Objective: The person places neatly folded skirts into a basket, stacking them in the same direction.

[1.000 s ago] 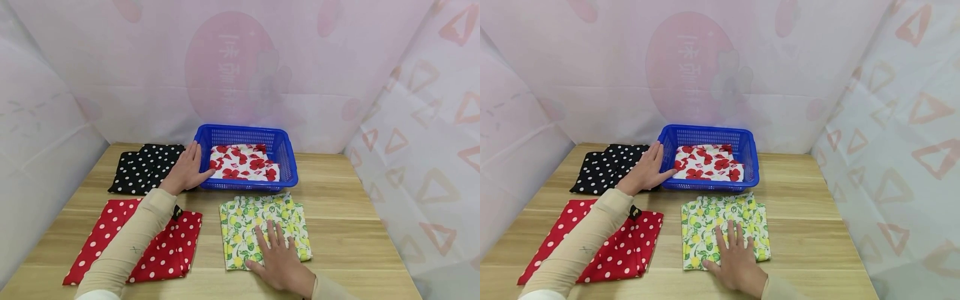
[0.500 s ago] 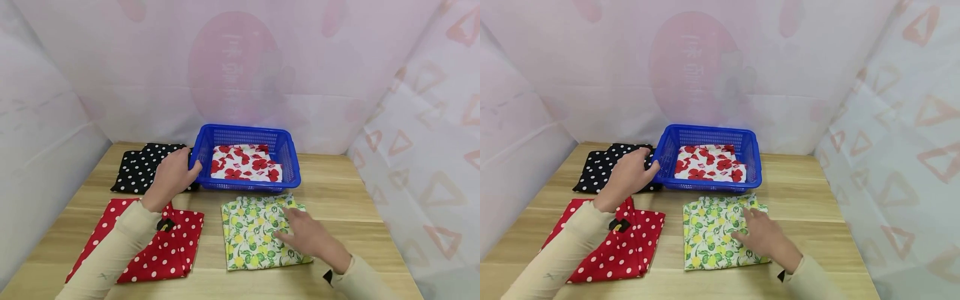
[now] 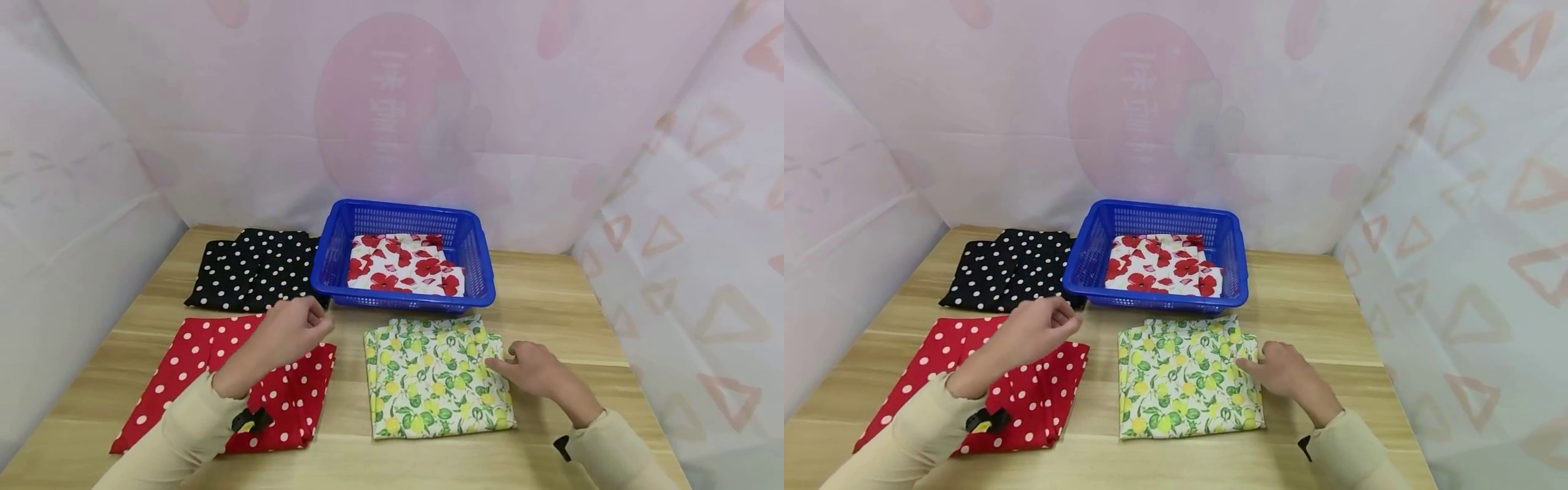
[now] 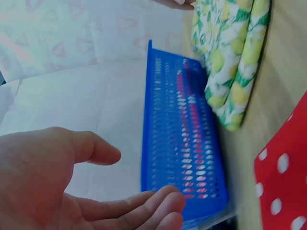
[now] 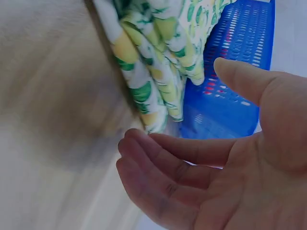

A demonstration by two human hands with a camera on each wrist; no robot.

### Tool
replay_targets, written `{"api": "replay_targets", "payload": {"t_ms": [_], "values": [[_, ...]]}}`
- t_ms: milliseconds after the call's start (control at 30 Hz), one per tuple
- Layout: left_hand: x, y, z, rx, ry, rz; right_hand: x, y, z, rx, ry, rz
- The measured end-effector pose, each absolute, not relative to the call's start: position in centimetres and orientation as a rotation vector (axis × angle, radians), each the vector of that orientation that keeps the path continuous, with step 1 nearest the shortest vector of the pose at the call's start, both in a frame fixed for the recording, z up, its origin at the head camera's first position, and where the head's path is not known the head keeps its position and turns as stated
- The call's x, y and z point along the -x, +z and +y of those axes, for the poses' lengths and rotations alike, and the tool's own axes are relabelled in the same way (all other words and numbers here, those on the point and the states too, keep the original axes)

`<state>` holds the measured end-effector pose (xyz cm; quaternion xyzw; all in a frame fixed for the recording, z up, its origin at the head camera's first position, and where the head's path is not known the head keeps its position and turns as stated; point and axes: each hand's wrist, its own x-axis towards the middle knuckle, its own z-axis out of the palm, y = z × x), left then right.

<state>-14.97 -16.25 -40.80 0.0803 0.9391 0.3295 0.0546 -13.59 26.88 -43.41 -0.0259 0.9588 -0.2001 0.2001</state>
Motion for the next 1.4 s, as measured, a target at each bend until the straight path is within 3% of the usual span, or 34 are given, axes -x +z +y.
{"api": "replay_targets", "payload": {"t_ms": [267,567,900,1400], "values": [[14.1,-43.9,-13.9,-0.236,1.109,2.443,13.7,-44.7,27.5,0.011,-0.735,2.610],[15.3,-46.1,-12.1,-0.095,1.399,2.065,13.7,-45.8,27.5,-0.119,-1.000,2.483],[15.0,-47.9,-9.5,-0.104,1.382,2.014,13.2,-46.7,27.0,-0.052,-1.109,2.342],[13.0,-45.3,-10.2,-0.236,1.435,2.002,11.2,-44.1,26.5,0.133,-1.213,2.196]]}}
